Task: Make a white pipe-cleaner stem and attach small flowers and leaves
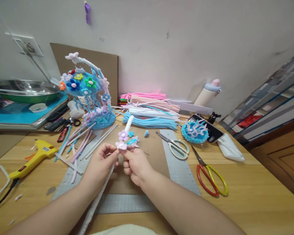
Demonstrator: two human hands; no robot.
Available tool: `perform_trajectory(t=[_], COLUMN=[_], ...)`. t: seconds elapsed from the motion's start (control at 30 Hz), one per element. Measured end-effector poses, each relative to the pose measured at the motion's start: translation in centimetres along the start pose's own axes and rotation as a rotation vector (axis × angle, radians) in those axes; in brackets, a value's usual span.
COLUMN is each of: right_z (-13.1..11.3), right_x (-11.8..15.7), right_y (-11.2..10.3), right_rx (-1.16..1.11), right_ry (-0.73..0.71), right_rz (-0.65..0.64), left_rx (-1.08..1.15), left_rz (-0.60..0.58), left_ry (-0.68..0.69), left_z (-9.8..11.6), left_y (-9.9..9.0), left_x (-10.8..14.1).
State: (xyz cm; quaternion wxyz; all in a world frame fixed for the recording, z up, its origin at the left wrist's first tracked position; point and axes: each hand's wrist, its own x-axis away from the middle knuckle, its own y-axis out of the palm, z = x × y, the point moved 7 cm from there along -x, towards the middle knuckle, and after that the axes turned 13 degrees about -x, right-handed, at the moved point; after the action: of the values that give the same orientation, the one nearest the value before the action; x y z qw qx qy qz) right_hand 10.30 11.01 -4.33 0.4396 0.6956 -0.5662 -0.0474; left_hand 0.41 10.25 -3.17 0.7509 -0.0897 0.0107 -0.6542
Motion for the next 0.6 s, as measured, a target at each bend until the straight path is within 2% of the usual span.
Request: perform_trajectory(t=[0.1, 0.23, 0.43, 0.6], right_z=[0.3, 0.4, 0.6, 0.7], right_x=[-0.2, -0.3, -0.1, 0.0], right_y=[0.0, -0.2, -0.3, -0.3], right_rx=[-0.005, -0.005, -0.020, -0.047], right_ry=[-0.007, -0.033, -0.045, -0.036], right_rz=[-0.009, 0.030, 0.023, 0.018], left_rx=[0.016, -0.095, -0.432, -0.461], left_rz=[-0.006, 0.027, 0.075, 0.022], left_ry=[0.033, 0.050, 0.254, 0.362], left_z=[0.4, 0.7, 2.8, 3.4], left_y=[0.1, -0.2, -0.2, 0.3], left_x=[0.2, 0.2, 1.0, 1.6])
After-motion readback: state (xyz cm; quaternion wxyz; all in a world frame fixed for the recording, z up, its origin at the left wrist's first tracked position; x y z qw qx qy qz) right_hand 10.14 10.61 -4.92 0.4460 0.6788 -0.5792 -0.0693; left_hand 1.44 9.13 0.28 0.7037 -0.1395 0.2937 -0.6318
